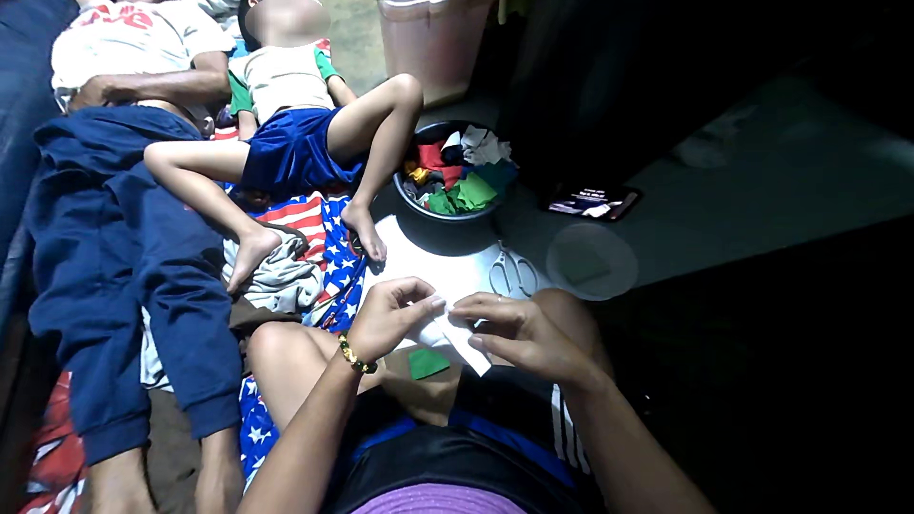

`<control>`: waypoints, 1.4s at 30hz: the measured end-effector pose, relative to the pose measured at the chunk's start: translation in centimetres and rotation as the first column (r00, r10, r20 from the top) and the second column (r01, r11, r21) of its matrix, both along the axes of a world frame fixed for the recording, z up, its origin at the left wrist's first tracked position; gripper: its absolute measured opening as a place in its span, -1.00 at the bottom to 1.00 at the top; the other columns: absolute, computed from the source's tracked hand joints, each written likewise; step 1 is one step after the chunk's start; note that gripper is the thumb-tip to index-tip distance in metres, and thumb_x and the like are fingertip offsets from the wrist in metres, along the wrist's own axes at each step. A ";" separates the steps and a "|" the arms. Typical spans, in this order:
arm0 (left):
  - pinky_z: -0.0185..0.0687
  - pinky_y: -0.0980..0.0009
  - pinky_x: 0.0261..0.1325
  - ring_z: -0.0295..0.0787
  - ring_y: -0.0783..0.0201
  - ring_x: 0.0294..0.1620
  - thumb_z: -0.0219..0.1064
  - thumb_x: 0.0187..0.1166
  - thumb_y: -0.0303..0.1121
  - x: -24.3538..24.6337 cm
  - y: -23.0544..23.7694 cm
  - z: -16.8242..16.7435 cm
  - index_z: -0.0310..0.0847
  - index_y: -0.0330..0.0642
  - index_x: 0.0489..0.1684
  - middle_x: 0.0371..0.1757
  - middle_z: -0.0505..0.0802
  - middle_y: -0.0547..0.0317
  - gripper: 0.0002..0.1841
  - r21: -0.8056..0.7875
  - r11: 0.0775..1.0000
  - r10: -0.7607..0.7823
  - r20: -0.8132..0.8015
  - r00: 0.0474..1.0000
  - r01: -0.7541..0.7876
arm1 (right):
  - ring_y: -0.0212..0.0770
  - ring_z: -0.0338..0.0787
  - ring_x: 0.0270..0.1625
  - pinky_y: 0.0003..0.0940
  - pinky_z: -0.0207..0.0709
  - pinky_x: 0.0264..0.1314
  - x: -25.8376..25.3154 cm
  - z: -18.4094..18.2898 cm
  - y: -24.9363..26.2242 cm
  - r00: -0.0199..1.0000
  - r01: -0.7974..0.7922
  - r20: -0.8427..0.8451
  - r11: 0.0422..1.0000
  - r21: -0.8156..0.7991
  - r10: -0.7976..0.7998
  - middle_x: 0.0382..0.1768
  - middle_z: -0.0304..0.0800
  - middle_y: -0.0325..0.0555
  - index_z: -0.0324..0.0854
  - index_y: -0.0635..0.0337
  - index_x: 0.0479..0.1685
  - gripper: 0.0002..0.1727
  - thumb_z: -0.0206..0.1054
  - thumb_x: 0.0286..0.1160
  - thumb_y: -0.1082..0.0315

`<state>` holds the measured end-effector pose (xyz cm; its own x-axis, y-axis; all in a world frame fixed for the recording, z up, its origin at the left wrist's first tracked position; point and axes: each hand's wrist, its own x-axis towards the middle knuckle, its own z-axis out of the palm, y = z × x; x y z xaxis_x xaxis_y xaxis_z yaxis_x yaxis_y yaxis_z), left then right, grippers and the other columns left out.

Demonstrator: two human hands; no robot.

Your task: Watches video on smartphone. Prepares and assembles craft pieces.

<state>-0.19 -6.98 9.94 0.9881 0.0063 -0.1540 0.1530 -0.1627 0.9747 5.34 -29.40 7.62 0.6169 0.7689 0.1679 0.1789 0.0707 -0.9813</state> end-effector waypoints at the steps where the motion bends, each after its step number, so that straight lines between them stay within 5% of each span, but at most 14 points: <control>1: 0.69 0.61 -0.15 0.74 0.61 -0.35 0.38 0.63 -0.46 0.1 0.0 0.0 0.74 -0.25 -0.26 -0.40 0.83 0.35 -0.92 0.001 1.000 0.003 -0.001 1.000 -0.003 | -0.58 0.76 0.10 -0.68 0.68 0.17 -0.1 0.0 0.0 1.000 0.006 -0.006 1.000 0.007 -0.006 0.23 0.76 -0.08 0.72 0.47 0.18 -0.65 0.24 0.43 0.62; 6: 0.61 0.61 -0.27 0.66 0.60 -0.46 0.32 0.68 -0.43 0.6 0.1 -0.5 0.73 -0.21 -0.33 -0.50 0.76 0.38 -0.84 -0.002 1.000 -0.006 -0.001 1.000 0.006 | -0.59 0.75 0.13 -0.70 0.68 0.18 -0.1 0.1 -0.1 1.000 -0.015 -0.017 1.000 -0.012 0.014 0.17 0.75 -0.07 0.80 0.44 0.02 -0.72 0.25 0.41 0.64; 11: 0.57 0.62 -0.31 0.61 0.61 -0.48 0.22 0.76 -0.38 0.9 0.9 -0.4 0.73 -0.20 -0.33 -0.52 0.72 0.40 -0.76 -0.007 0.998 -0.062 -0.011 0.998 0.062 | -0.57 0.75 0.08 -0.70 0.67 0.12 0.2 0.2 0.1 0.999 -0.044 -0.012 0.999 -0.028 0.043 0.35 0.68 0.02 0.68 0.47 0.31 -0.56 0.25 0.41 0.62; 15: 0.72 0.60 -0.08 0.77 0.62 -0.27 0.42 0.44 -0.48 0.8 2.9 -0.3 0.72 -0.21 -0.14 -0.32 0.85 0.42 -0.88 -0.155 0.973 -0.195 -0.160 0.968 0.170 | -0.56 0.75 0.09 -0.66 0.68 0.15 0.9 0.1 0.5 0.999 -0.037 -0.023 0.999 -0.013 0.037 0.41 0.64 -0.05 0.60 0.44 0.42 -0.50 0.24 0.42 0.62; 18: 0.79 0.52 -0.01 0.84 0.55 -0.23 0.43 0.35 -0.57 0.0 3.9 -2.5 0.74 -0.17 -0.24 -0.29 0.91 0.38 -0.87 -0.323 0.941 -0.157 -0.160 0.975 0.099 | -0.56 0.74 0.10 -0.65 0.68 0.15 1.1 -0.2 0.8 1.000 0.000 -0.021 1.000 0.014 0.000 0.46 0.60 -0.05 0.60 0.43 0.44 -0.48 0.26 0.39 0.62; 22: 0.83 0.38 0.05 0.89 0.41 -0.17 0.24 0.45 -0.48 -1.6 1.7 -4.3 0.70 -0.12 -0.14 -0.24 0.93 0.26 -0.84 -0.681 0.706 0.104 -0.172 0.980 -0.195 | -0.56 0.74 0.08 -0.64 0.70 0.11 0.9 -0.9 1.5 0.998 0.051 -0.042 0.998 0.041 -0.050 0.48 0.56 -0.04 0.55 0.46 0.47 -0.44 0.28 0.37 0.61; 25: 0.85 0.28 0.05 0.90 0.27 -0.13 -0.10 0.78 -0.41 -1.6 -0.4 -3.6 0.61 -0.22 -0.07 -0.22 0.90 0.10 -0.71 -0.778 0.474 0.246 -0.332 0.911 -0.412 | -0.52 0.74 0.09 -0.62 0.69 0.11 0.8 -1.3 2.0 0.996 0.065 -0.070 0.997 0.036 -0.063 0.51 0.52 -0.03 0.52 0.44 0.51 -0.39 0.31 0.32 0.62; 27: 0.86 0.28 0.03 0.91 0.28 -0.15 -0.17 0.82 -0.33 -1.5 -0.9 -3.3 0.63 -0.18 -0.11 -0.25 0.91 0.10 -0.63 -0.802 0.414 0.253 -0.354 0.901 -0.431 | -0.51 0.74 0.10 -0.61 0.70 0.12 0.8 -1.5 2.1 0.995 0.072 -0.071 0.997 0.022 -0.070 0.52 0.51 -0.06 0.52 0.41 0.53 -0.36 0.34 0.29 0.62; 31: 0.86 0.35 -0.07 0.91 0.35 -0.24 0.04 0.66 -0.44 -1.6 -1.0 -2.6 0.64 -0.15 -0.19 -0.32 0.91 0.17 -0.79 -0.782 0.474 0.212 -0.345 0.914 -0.405 | -0.50 0.75 0.10 -0.61 0.70 0.10 0.9 -1.7 2.3 0.996 0.085 -0.037 0.996 0.003 -0.085 0.54 0.49 -0.02 0.51 0.41 0.54 -0.33 0.36 0.26 0.60; 35: 0.87 0.36 -0.12 0.89 0.30 -0.29 0.20 0.52 -0.75 -1.0 -0.9 -1.8 0.56 -0.35 -0.02 -0.30 0.88 0.09 -0.80 -0.610 0.659 0.268 -0.357 0.895 -0.440 | -0.47 0.75 0.10 -0.59 0.71 0.10 0.9 -1.6 2.4 0.995 0.094 -0.030 0.996 0.001 -0.094 0.54 0.49 -0.03 0.51 0.39 0.56 -0.33 0.37 0.28 0.62; 40: 0.76 0.45 -0.23 0.76 0.40 -0.39 0.12 0.60 -0.71 -0.5 -1.3 -1.7 0.52 -0.29 -0.14 -0.38 0.78 0.18 -0.85 -0.479 0.746 0.357 -0.299 0.885 -0.463 | -0.50 0.75 0.05 -0.61 0.71 0.07 0.8 -1.7 2.5 0.994 0.099 -0.054 0.995 0.002 -0.099 0.54 0.48 -0.05 0.49 0.38 0.58 -0.30 0.38 0.26 0.62; 42: 0.79 0.44 -0.21 0.80 0.37 -0.37 0.14 0.66 -0.69 -0.4 -1.3 -1.4 0.57 -0.36 -0.02 -0.36 0.80 0.13 -0.86 -0.447 0.741 0.390 -0.322 0.863 -0.502 | -0.51 0.74 0.05 -0.62 0.71 0.06 0.8 -1.7 2.6 0.993 0.099 -0.071 0.995 0.002 -0.099 0.55 0.46 -0.06 0.46 0.38 0.61 -0.26 0.40 0.24 0.62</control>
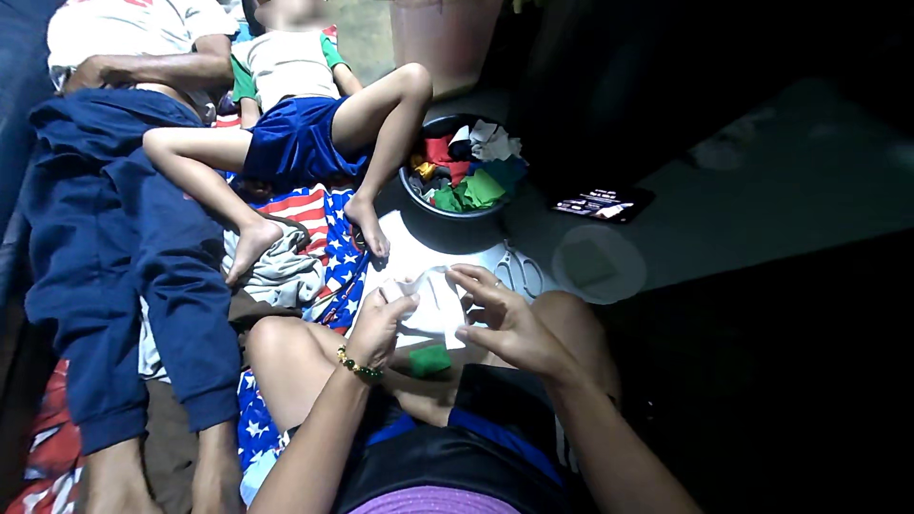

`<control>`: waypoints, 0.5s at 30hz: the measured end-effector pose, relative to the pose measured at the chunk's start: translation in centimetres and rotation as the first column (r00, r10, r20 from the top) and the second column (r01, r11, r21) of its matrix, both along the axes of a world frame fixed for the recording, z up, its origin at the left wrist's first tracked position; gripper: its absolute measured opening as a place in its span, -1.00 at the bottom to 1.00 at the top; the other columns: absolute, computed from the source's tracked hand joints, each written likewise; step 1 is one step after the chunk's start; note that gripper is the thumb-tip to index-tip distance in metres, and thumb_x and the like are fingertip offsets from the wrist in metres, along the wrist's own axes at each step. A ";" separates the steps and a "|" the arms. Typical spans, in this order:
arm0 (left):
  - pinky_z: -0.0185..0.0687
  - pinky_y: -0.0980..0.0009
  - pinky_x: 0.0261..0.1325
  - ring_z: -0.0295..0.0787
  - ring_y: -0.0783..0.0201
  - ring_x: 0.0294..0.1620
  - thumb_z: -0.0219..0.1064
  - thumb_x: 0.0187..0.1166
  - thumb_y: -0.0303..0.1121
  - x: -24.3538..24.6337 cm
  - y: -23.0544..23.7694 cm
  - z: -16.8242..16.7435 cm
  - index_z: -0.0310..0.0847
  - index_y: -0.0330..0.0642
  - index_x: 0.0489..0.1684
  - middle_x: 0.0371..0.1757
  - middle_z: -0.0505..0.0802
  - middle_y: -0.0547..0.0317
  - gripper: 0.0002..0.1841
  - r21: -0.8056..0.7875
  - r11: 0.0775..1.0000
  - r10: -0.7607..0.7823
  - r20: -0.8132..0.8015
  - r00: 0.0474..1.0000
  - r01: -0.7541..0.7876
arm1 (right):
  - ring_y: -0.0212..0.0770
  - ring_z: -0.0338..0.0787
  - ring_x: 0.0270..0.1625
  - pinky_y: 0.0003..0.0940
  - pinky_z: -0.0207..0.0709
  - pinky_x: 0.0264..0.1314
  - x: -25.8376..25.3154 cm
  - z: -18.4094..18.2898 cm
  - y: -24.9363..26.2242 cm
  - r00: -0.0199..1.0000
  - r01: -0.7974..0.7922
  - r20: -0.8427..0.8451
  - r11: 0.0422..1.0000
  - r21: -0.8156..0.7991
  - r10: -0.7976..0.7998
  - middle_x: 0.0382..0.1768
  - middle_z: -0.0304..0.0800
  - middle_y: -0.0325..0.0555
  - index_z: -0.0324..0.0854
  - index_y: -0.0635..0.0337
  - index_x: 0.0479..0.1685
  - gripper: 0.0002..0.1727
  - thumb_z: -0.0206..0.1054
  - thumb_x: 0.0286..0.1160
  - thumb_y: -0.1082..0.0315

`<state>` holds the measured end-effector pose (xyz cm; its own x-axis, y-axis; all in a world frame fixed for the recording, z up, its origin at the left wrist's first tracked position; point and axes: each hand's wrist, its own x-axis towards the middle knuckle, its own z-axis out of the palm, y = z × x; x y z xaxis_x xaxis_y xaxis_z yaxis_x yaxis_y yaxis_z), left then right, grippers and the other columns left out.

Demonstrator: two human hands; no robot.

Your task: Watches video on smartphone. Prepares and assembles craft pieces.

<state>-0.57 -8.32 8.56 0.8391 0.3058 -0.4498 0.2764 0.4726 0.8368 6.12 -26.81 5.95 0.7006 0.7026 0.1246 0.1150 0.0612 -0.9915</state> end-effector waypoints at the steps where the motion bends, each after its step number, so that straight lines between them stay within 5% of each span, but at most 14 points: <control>1: 0.80 0.44 -0.22 0.81 0.37 -0.38 0.13 0.69 -0.66 0.1 -0.1 0.2 0.57 -0.36 -0.06 -0.38 0.81 0.13 -0.89 0.003 1.000 0.024 -0.023 0.999 -0.024 | -0.53 0.73 0.04 -0.64 0.70 0.04 0.0 0.1 0.0 1.000 -0.005 -0.003 1.000 -0.001 0.005 0.56 0.44 -0.06 0.44 0.39 0.62 -0.24 0.40 0.22 0.62; 9: 0.79 0.36 -0.03 0.83 0.33 -0.18 -0.07 0.88 -0.36 0.2 -1.2 0.3 0.57 -0.35 0.09 -0.21 0.82 0.09 -0.70 -0.112 0.991 0.072 0.037 0.997 -0.068 | -0.54 0.72 -0.01 -0.66 0.70 -0.02 -0.4 0.8 0.1 0.999 -0.016 0.042 1.000 0.005 0.016 0.58 0.38 0.10 0.35 0.46 0.66 -0.19 0.41 0.20 0.63; 11: 0.84 0.41 -0.07 0.87 0.37 -0.23 0.10 0.77 -0.48 0.2 -1.3 0.5 0.51 -0.35 0.11 -0.25 0.86 0.12 -0.84 -0.089 0.996 0.003 0.111 0.994 0.007 | -0.58 0.70 -0.06 -0.70 0.68 -0.05 -0.5 0.9 0.1 0.999 -0.022 0.040 1.000 0.014 0.022 0.56 0.38 0.08 0.33 0.48 0.67 -0.18 0.42 0.21 0.62; 15: 0.89 0.38 -0.06 0.91 0.30 -0.24 0.50 0.25 -0.78 0.3 -1.7 0.6 0.48 -0.48 0.11 -0.24 0.88 0.02 -0.56 0.013 1.000 0.008 0.125 0.992 -0.010 | -0.60 0.67 -0.08 -0.72 0.65 -0.06 -0.7 0.9 0.2 0.999 -0.019 0.043 0.999 0.030 0.017 0.55 0.37 0.09 0.31 0.51 0.67 -0.18 0.41 0.21 0.63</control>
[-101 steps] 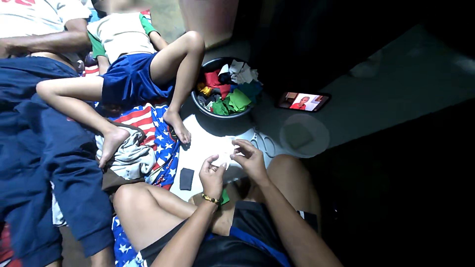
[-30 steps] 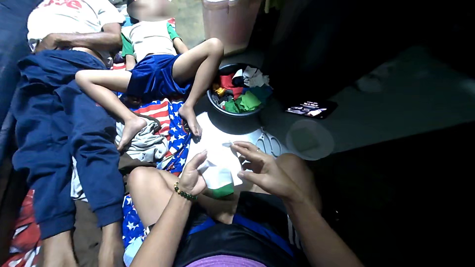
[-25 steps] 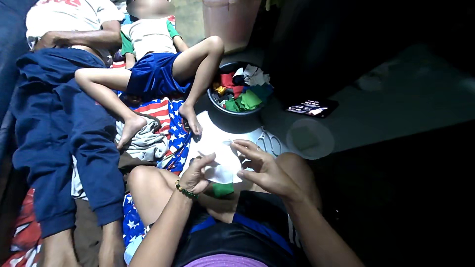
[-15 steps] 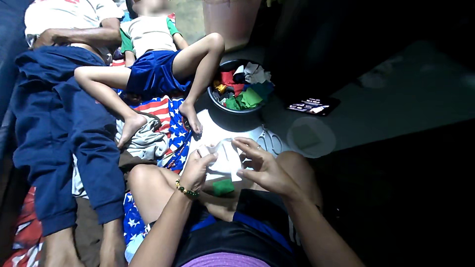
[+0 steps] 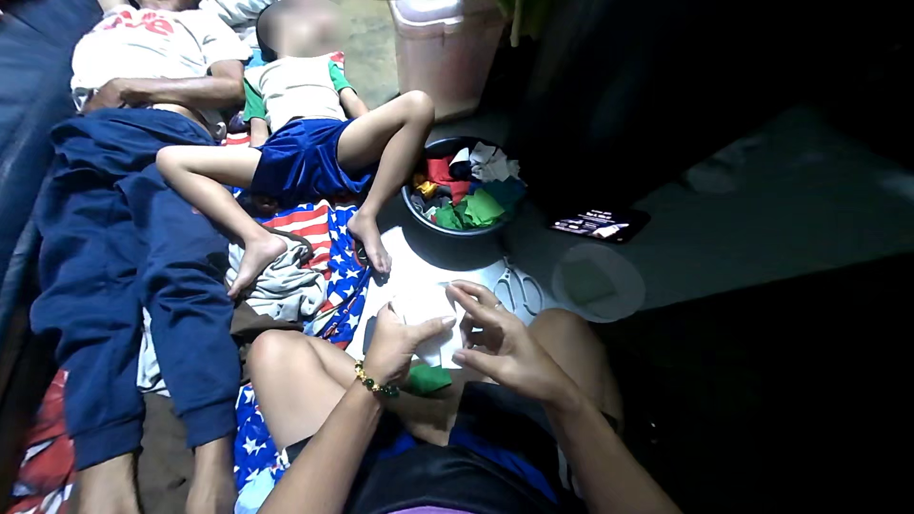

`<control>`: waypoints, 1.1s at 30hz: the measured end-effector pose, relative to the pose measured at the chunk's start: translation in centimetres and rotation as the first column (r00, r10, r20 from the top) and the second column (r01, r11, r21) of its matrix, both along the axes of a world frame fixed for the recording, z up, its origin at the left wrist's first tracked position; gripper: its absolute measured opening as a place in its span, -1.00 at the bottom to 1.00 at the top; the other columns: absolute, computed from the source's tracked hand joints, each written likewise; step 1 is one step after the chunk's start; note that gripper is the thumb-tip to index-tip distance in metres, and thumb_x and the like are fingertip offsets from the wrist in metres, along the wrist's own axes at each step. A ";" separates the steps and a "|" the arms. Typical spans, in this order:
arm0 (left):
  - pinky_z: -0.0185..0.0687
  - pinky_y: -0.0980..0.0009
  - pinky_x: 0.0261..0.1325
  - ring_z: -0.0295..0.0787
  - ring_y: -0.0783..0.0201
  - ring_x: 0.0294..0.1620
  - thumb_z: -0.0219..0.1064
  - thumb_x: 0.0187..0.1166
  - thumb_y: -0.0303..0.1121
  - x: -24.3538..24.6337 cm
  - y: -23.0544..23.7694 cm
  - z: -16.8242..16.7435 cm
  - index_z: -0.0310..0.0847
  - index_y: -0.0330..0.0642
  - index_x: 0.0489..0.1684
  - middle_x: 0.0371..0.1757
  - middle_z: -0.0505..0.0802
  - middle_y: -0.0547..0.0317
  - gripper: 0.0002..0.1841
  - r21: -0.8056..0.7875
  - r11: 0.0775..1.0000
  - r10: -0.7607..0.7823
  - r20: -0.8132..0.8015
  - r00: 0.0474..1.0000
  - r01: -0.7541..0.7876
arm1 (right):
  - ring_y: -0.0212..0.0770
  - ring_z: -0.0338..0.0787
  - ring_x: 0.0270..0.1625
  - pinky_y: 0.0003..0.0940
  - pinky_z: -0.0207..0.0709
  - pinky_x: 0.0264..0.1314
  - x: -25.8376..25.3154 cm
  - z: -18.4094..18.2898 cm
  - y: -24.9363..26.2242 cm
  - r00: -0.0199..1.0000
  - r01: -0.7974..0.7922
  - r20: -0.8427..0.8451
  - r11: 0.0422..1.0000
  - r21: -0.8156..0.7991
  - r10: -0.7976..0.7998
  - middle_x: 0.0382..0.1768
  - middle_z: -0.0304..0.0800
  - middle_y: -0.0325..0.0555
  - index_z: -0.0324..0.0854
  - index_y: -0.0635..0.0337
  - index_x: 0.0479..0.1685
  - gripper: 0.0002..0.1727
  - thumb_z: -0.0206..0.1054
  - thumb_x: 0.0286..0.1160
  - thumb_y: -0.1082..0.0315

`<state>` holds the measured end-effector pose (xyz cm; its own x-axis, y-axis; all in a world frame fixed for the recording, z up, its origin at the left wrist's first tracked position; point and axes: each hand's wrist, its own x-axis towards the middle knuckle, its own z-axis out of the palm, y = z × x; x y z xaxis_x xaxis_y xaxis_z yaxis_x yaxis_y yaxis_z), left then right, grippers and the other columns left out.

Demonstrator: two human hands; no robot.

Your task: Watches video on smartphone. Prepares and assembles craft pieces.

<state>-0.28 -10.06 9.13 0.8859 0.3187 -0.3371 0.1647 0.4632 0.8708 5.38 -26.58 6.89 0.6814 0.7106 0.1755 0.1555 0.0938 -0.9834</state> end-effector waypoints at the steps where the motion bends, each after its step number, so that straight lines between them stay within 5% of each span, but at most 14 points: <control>1: 0.90 0.37 -0.08 0.91 0.29 -0.25 0.52 0.18 -0.82 0.0 -0.1 -0.1 0.44 -0.46 0.12 -0.24 0.88 0.02 -0.50 0.021 0.999 0.032 0.012 0.999 -0.032 | -0.61 0.67 -0.08 -0.73 0.65 -0.06 0.0 0.0 0.0 1.000 0.001 0.004 1.000 0.001 -0.001 0.55 0.37 0.08 0.31 0.50 0.67 -0.18 0.41 0.22 0.62; 5: 0.87 0.40 -0.04 0.88 0.32 -0.11 0.42 0.29 -0.72 -0.3 0.2 -1.5 0.16 -0.20 0.59 0.09 0.76 0.02 -0.22 0.176 0.984 0.007 0.185 0.983 -0.040 | -0.61 0.67 -0.11 -0.72 0.66 -0.08 0.1 -0.3 -0.1 1.000 0.011 -0.013 1.000 0.015 -0.011 0.57 0.37 0.04 0.31 0.47 0.68 -0.16 0.42 0.20 0.62; 7: 0.81 0.46 0.14 0.84 0.43 0.03 0.29 0.50 -0.64 -0.7 1.1 -2.1 0.16 -0.25 0.72 0.24 0.78 0.09 -0.30 0.274 0.960 -0.128 0.271 0.954 0.051 | -0.61 0.67 -0.11 -0.72 0.66 -0.08 0.2 -0.2 -0.2 1.000 0.012 -0.023 1.000 0.012 -0.012 0.57 0.36 0.04 0.30 0.47 0.69 -0.16 0.42 0.21 0.62; 10: 0.70 0.50 0.28 0.78 0.52 0.15 0.13 0.60 -0.66 -1.0 2.6 -2.1 0.77 -0.38 0.16 0.27 0.83 0.12 -0.68 0.326 0.921 -0.317 0.312 0.896 0.212 | -0.61 0.66 -0.10 -0.73 0.65 -0.08 0.2 -0.2 -0.3 1.000 0.011 -0.022 1.000 -0.001 -0.011 0.57 0.38 0.03 0.31 0.46 0.69 -0.16 0.42 0.21 0.61; 12: 0.76 0.53 0.15 0.83 0.55 0.01 0.08 0.60 -0.67 -0.9 3.3 -1.3 0.88 -0.22 -0.22 0.04 0.92 0.28 -0.65 0.255 0.920 -0.364 0.269 0.892 0.298 | -0.62 0.66 -0.11 -0.73 0.64 -0.08 0.4 -0.3 -0.3 1.000 0.005 -0.019 1.000 -0.002 -0.005 0.56 0.39 0.02 0.32 0.45 0.68 -0.17 0.44 0.23 0.59; 13: 0.79 0.53 0.07 0.85 0.56 -0.07 0.06 0.61 -0.68 -0.9 3.4 -1.0 0.88 -0.19 -0.25 -0.08 0.94 0.33 -0.62 0.218 0.921 -0.372 0.245 0.896 0.323 | -0.63 0.66 -0.11 -0.73 0.64 -0.08 0.4 -0.3 -0.3 1.000 -0.001 -0.021 1.000 0.001 0.001 0.56 0.38 0.01 0.32 0.44 0.69 -0.17 0.44 0.23 0.59; 17: 0.74 0.57 -0.01 0.81 0.54 -0.17 0.06 0.56 -0.67 -0.6 3.4 -0.7 0.83 -0.33 -0.07 -0.13 0.92 0.26 -0.67 0.187 0.929 -0.350 0.162 0.923 0.319 | -0.62 0.65 -0.11 -0.72 0.64 -0.09 0.4 -0.6 -0.2 1.000 -0.010 -0.025 1.000 -0.007 0.010 0.57 0.37 -0.04 0.32 0.38 0.71 -0.14 0.46 0.21 0.59; 20: 0.80 0.50 0.09 0.85 0.48 -0.07 0.32 0.51 -0.63 -0.5 3.0 -0.9 0.80 -0.37 0.03 -0.01 0.90 0.18 -0.77 0.302 0.908 -0.346 0.146 0.927 0.291 | -0.60 0.67 -0.10 -0.69 0.66 -0.08 0.7 -0.6 -0.2 0.999 -0.026 -0.031 1.000 -0.007 0.026 0.58 0.37 -0.05 0.31 0.35 0.73 -0.11 0.47 0.19 0.60; 25: 0.78 0.55 0.08 0.82 0.54 -0.10 0.33 0.35 -0.76 -0.4 2.8 -1.4 0.86 -0.32 -0.27 -0.14 0.90 0.23 -0.78 0.395 0.873 -0.378 0.173 0.909 0.288 | -0.62 0.65 -0.12 -0.73 0.63 -0.11 0.9 -0.3 -0.3 0.999 -0.033 -0.018 0.999 -0.024 0.033 0.57 0.37 0.00 0.27 0.40 0.73 -0.11 0.46 0.20 0.59; 29: 0.72 0.50 0.27 0.80 0.49 0.12 0.29 0.53 -0.62 -0.1 2.6 -1.7 0.79 -0.40 0.11 0.09 0.89 0.13 -0.73 0.428 0.866 -0.365 0.190 0.911 0.258 | -0.62 0.66 -0.12 -0.72 0.65 -0.10 0.9 -0.3 -0.3 0.999 -0.037 -0.023 0.999 -0.018 0.037 0.58 0.35 0.00 0.27 0.41 0.73 -0.12 0.44 0.21 0.60; 33: 0.70 0.53 0.31 0.79 0.48 0.19 0.59 0.25 -0.57 -0.1 2.4 -1.9 0.79 -0.35 0.18 0.14 0.89 0.13 -0.56 0.469 0.855 -0.336 0.175 0.925 0.222 | -0.62 0.66 -0.13 -0.72 0.64 -0.10 0.9 -0.5 -0.2 0.999 -0.034 -0.026 0.999 -0.022 0.033 0.58 0.35 0.01 0.28 0.39 0.73 -0.13 0.44 0.22 0.61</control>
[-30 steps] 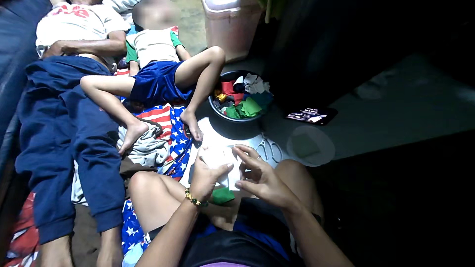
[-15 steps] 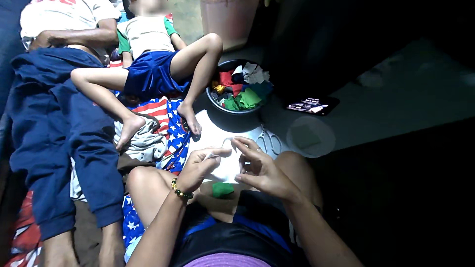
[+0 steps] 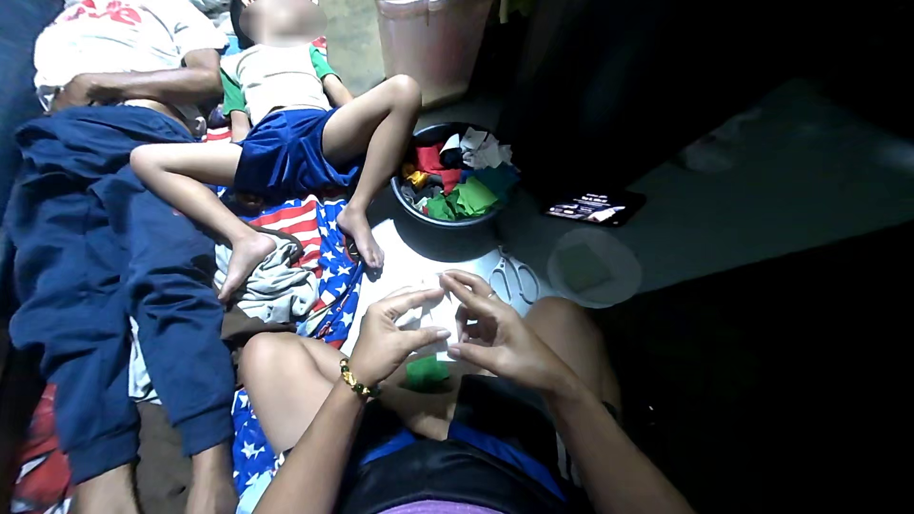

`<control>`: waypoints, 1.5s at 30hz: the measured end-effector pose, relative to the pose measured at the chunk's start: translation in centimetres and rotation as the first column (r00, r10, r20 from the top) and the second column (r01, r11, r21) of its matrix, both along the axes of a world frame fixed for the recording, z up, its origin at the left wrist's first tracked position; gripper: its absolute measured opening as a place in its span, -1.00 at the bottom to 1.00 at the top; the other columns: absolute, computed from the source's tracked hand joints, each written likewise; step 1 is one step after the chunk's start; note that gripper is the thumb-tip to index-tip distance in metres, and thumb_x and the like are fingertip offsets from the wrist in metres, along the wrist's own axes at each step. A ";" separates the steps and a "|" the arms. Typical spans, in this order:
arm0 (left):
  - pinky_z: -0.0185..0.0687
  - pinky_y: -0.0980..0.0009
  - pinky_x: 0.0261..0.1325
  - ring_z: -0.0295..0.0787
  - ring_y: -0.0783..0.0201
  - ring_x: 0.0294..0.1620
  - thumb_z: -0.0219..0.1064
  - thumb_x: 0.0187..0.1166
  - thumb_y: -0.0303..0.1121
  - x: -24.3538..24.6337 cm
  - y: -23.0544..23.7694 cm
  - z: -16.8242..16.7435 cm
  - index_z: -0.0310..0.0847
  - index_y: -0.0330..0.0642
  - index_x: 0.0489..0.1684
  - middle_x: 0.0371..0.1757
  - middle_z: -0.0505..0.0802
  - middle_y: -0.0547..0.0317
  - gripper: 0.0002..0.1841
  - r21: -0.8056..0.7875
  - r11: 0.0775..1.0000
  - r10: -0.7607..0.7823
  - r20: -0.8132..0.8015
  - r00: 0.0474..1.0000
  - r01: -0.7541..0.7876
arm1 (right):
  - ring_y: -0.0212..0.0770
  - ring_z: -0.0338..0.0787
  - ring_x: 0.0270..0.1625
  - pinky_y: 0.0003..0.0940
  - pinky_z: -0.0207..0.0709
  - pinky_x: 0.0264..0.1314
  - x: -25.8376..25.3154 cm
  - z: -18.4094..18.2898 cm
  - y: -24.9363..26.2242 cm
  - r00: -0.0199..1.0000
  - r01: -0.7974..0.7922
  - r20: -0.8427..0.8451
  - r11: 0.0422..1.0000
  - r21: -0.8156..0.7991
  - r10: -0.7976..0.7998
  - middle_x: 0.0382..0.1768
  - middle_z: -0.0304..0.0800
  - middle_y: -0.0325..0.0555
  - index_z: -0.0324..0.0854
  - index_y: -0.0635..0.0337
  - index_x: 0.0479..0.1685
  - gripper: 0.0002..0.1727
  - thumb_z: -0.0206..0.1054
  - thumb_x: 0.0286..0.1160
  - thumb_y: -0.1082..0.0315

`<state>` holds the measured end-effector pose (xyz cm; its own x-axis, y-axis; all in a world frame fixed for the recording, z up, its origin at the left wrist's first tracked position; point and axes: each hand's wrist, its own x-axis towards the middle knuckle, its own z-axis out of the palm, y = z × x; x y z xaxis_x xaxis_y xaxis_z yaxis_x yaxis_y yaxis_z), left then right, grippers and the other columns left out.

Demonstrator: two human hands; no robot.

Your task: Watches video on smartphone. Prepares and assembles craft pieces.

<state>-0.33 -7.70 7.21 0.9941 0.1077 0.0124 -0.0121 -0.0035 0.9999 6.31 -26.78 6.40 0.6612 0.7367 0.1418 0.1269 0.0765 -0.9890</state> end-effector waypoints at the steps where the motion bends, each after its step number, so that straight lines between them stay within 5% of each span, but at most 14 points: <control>1: 0.72 0.54 0.29 0.80 0.49 0.17 0.61 0.20 -0.60 0.0 0.0 -0.2 0.80 -0.36 0.17 0.13 0.89 0.13 -0.54 0.007 1.000 0.009 0.009 1.000 -0.009 | -0.62 0.66 -0.12 -0.72 0.64 -0.09 0.0 -0.1 0.1 1.000 -0.004 -0.002 1.000 -0.002 0.004 0.58 0.35 0.01 0.28 0.39 0.73 -0.13 0.44 0.22 0.61; 9: 0.68 0.55 0.34 0.77 0.48 0.23 0.64 0.07 -0.63 0.9 0.2 -1.4 0.78 -0.37 0.20 0.19 0.88 0.10 -0.45 0.049 0.991 0.130 -0.032 0.991 -0.129 | -0.63 0.65 -0.15 -0.73 0.61 -0.12 1.5 -1.2 0.2 0.996 -0.023 -0.082 0.999 -0.036 0.020 0.62 0.33 0.00 0.23 0.32 0.78 -0.10 0.43 0.24 0.59; 11: 0.66 0.54 0.35 0.75 0.48 0.25 0.64 0.07 -0.62 1.2 0.6 -1.7 0.76 -0.39 0.22 0.22 0.86 0.07 -0.44 0.042 0.985 0.171 -0.037 0.985 -0.169 | -0.53 0.71 -0.07 -0.64 0.65 -0.08 3.5 -2.1 -0.6 0.998 0.043 -0.030 0.978 -0.202 -0.050 0.67 0.32 0.01 0.27 0.24 0.77 -0.12 0.40 0.25 0.55; 13: 0.67 0.52 0.33 0.75 0.47 0.24 0.65 0.08 -0.62 1.3 1.0 -1.8 0.76 -0.37 0.24 0.23 0.85 0.07 -0.42 0.049 0.979 0.200 -0.048 0.979 -0.198 | -0.08 0.76 0.07 -0.22 0.70 0.03 6.5 -3.8 -1.5 0.975 0.221 0.077 0.850 -0.478 -0.210 0.64 0.35 0.24 0.36 0.31 0.69 -0.22 0.44 0.33 0.65; 16: 0.69 0.51 0.33 0.76 0.44 0.26 0.65 0.08 -0.62 1.7 1.2 -2.1 0.76 -0.36 0.25 0.24 0.86 0.08 -0.42 0.044 0.973 0.228 -0.038 0.973 -0.226 | 0.51 0.55 0.47 0.38 0.45 0.45 10.5 -8.3 -2.1 0.873 0.413 0.221 0.421 -0.807 -0.435 0.52 0.40 0.59 0.47 0.48 0.52 -0.43 0.42 0.49 0.50; 19: 0.69 0.49 0.36 0.76 0.42 0.29 0.65 0.09 -0.61 2.0 1.3 -2.4 0.75 -0.36 0.26 0.28 0.85 0.06 -0.41 0.026 0.969 0.248 -0.036 0.968 -0.247 | 0.55 0.42 0.59 0.42 0.40 0.50 12.2 -11.1 -2.2 0.847 0.370 0.261 0.159 -0.915 -0.464 0.56 0.33 0.60 0.36 0.45 0.59 -0.31 0.45 0.42 0.47; 23: 0.77 0.43 0.23 0.81 0.34 0.19 0.61 0.10 -0.66 2.4 1.5 -2.7 0.71 -0.39 0.31 0.30 0.83 0.01 -0.39 -0.127 0.948 0.273 -0.138 0.952 -0.290 | 0.53 0.50 0.53 0.38 0.46 0.43 12.5 -11.9 -1.6 0.830 0.406 0.309 0.122 -0.906 -0.464 0.47 0.44 0.60 0.29 0.45 0.62 -0.27 0.46 0.40 0.47; 31: 0.85 0.38 -0.08 0.87 0.27 -0.19 0.33 0.29 -0.89 2.8 0.9 -1.0 0.51 -0.51 0.39 -0.04 0.85 -0.07 -0.44 -0.467 0.760 0.275 -0.397 0.875 -0.451 | 0.38 0.70 0.31 0.30 0.51 0.36 12.8 -9.8 -2.5 0.737 0.400 0.129 0.275 -0.874 -0.664 0.26 0.64 0.54 0.23 0.48 0.62 -0.24 0.47 0.50 0.29; 33: 0.83 0.40 -0.07 0.85 0.27 -0.18 0.31 0.34 -0.88 2.7 0.9 -0.9 0.49 -0.52 0.39 -0.04 0.84 -0.06 -0.47 -0.484 0.737 0.266 -0.434 0.861 -0.472 | 0.14 0.71 0.01 0.08 0.58 0.07 12.3 -8.7 -2.6 0.650 0.410 -0.010 0.362 -0.837 -0.760 0.10 0.66 0.38 0.37 0.44 0.52 -0.42 0.38 0.59 0.34; 37: 0.81 0.42 -0.10 0.84 0.30 -0.18 0.29 0.41 -0.85 2.6 1.2 -0.4 0.45 -0.49 0.40 0.02 0.83 -0.05 -0.50 -0.510 0.695 0.271 -0.466 0.842 -0.507 | -0.44 0.36 -0.72 -0.58 0.33 -0.69 9.0 -6.1 -3.5 0.377 0.482 -0.480 0.610 -0.629 -0.792 -0.56 0.40 -0.25 0.38 0.22 -0.08 -0.81 -0.07 0.85 0.34; 39: 0.81 0.43 -0.12 0.83 0.32 -0.20 0.27 0.45 -0.82 2.5 1.4 -0.2 0.45 -0.47 0.41 0.00 0.83 -0.03 -0.52 -0.530 0.674 0.271 -0.472 0.839 -0.515 | -0.49 0.34 -0.79 -0.65 0.25 -0.79 5.5 -4.5 -4.0 0.267 0.587 -0.709 0.693 -0.418 -0.653 -0.64 0.47 -0.28 0.38 0.16 -0.25 -0.83 -0.08 0.72 0.47; 41: 0.81 0.42 -0.10 0.82 0.31 -0.20 0.27 0.47 -0.80 2.5 1.5 -0.2 0.42 -0.45 0.41 -0.01 0.82 -0.03 -0.52 -0.542 0.660 0.273 -0.472 0.838 -0.520 | -0.53 0.45 -0.75 -0.70 0.33 -0.76 1.6 -3.8 -4.8 0.389 0.631 -0.829 0.772 -0.077 -0.401 -0.58 0.57 -0.29 0.45 0.19 -0.02 -0.80 -0.08 0.63 0.50; 43: 0.81 0.42 -0.09 0.82 0.31 -0.19 0.28 0.46 -0.81 2.6 1.4 -0.2 0.44 -0.45 0.39 -0.01 0.82 -0.03 -0.52 -0.541 0.657 0.289 -0.462 0.838 -0.525 | -0.50 0.62 -0.59 -0.67 0.50 -0.62 -1.4 -3.9 -5.3 0.590 0.497 -0.802 0.823 0.276 -0.088 -0.43 0.69 -0.32 0.57 0.12 0.21 -0.63 0.19 0.68 0.05; 45: 0.82 0.42 -0.11 0.84 0.31 -0.21 0.29 0.45 -0.81 2.7 1.2 0.3 0.46 -0.45 0.36 -0.04 0.83 -0.01 -0.54 -0.526 0.665 0.311 -0.451 0.837 -0.531 | -0.42 0.71 -0.45 -0.54 0.58 -0.49 -3.3 -3.5 -5.2 0.688 0.243 -0.702 0.852 0.464 0.186 -0.26 0.76 -0.33 0.65 -0.09 0.35 -0.17 0.37 0.23 -0.50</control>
<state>2.39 -6.47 7.47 0.7762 0.3890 -0.4961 0.1282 0.6731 0.7283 3.03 -31.93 2.90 0.7308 0.6811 -0.0454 -0.5706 0.5730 -0.5883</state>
